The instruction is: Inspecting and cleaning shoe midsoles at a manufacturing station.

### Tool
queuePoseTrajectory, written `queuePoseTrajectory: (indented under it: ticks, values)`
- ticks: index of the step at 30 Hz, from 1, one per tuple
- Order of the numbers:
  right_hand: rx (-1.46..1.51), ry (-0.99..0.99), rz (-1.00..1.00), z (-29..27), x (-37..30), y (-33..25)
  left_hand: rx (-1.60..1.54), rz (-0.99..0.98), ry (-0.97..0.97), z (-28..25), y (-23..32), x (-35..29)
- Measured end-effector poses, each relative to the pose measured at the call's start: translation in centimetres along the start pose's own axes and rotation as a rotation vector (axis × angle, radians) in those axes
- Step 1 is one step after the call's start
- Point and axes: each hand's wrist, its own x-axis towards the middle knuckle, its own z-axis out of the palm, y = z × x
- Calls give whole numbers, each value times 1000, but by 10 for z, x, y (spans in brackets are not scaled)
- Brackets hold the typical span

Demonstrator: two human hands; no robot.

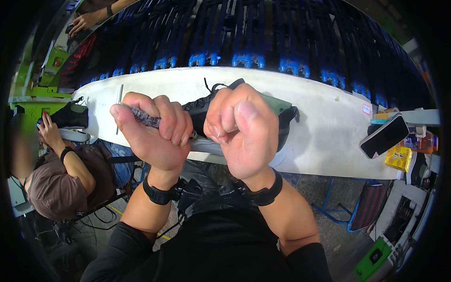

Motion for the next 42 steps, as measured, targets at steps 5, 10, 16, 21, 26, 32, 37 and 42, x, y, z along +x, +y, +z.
queuePoseTrajectory:
  ticks: [5,10,16,21,26,32,37,42]
  values:
    - [18,16,0,1,-1,0,-172,-64,-246,-19,3,2]
    - [4,-3,5,0,-2,0,-287,-100,-332,-26,4,1]
    - [-5,-19,18,0,-6,-1,-330,-72,-399,-30,5,-1]
    - [4,8,-23,-1,-7,0,-273,-70,-378,-19,1,-3]
    - [109,50,-71,-3,-7,1,-32,57,115,6,-2,-9]
    - [233,252,-95,-6,0,-4,-64,-22,25,8,-5,2]
    - [308,487,-161,-10,10,-11,-87,-167,-281,2,-5,21]
    - [338,481,-187,-6,6,-9,-129,-281,-337,11,-3,20]
